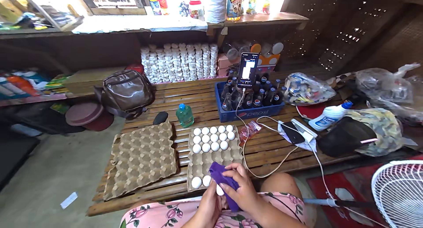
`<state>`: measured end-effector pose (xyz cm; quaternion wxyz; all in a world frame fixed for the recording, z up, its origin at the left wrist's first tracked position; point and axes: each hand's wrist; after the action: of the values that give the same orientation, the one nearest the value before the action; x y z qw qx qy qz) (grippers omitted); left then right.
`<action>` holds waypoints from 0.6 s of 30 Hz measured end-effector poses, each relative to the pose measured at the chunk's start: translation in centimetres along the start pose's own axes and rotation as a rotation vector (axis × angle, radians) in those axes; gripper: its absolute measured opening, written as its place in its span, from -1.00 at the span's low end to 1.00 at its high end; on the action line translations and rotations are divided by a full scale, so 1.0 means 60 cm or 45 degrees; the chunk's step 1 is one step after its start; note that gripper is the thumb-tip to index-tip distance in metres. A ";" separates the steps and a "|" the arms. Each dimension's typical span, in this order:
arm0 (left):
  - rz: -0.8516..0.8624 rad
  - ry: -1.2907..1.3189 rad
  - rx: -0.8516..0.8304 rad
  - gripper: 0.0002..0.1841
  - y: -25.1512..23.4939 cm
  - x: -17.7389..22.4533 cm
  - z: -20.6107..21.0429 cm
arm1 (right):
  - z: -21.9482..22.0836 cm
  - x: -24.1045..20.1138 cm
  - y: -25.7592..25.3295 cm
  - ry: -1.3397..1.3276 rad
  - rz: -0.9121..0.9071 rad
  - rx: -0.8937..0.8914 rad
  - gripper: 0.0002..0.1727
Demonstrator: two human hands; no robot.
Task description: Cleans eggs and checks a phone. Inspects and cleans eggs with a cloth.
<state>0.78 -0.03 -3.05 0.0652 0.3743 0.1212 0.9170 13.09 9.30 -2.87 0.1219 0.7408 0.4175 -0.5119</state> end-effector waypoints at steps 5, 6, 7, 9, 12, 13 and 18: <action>-0.083 0.240 0.288 -0.47 0.004 0.017 0.012 | 0.012 -0.008 0.005 0.343 -0.250 -0.221 -0.68; -0.105 0.212 0.271 -0.48 0.005 0.016 0.009 | 0.011 -0.009 0.004 0.356 -0.251 -0.247 -0.67; -0.125 0.161 0.236 -0.48 0.004 0.012 0.005 | 0.008 -0.008 0.003 0.356 -0.239 -0.249 -0.66; -0.165 0.068 0.113 -0.41 -0.001 0.000 -0.008 | 0.003 -0.005 0.000 0.292 -0.183 -0.207 -0.63; -0.208 0.000 -0.038 -0.32 -0.004 -0.001 -0.018 | -0.003 -0.003 -0.002 0.060 -0.033 -0.143 -0.58; -0.204 0.036 -0.032 -0.29 -0.006 0.000 -0.016 | -0.003 -0.004 -0.001 0.032 -0.008 -0.144 -0.60; -0.193 0.300 0.230 -0.28 0.001 0.022 0.006 | 0.011 0.002 0.008 0.237 -0.247 -0.199 -0.66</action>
<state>0.07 0.27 -1.89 0.0858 0.2583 0.2378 0.9324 13.01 8.66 -3.41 0.0899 0.7296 0.5350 -0.4164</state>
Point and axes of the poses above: each hand's wrist, its own y-axis away from the middle knuckle, its own z-axis out of the palm, x = y × z, and after that the axes turned 12 degrees about -x, right-handed
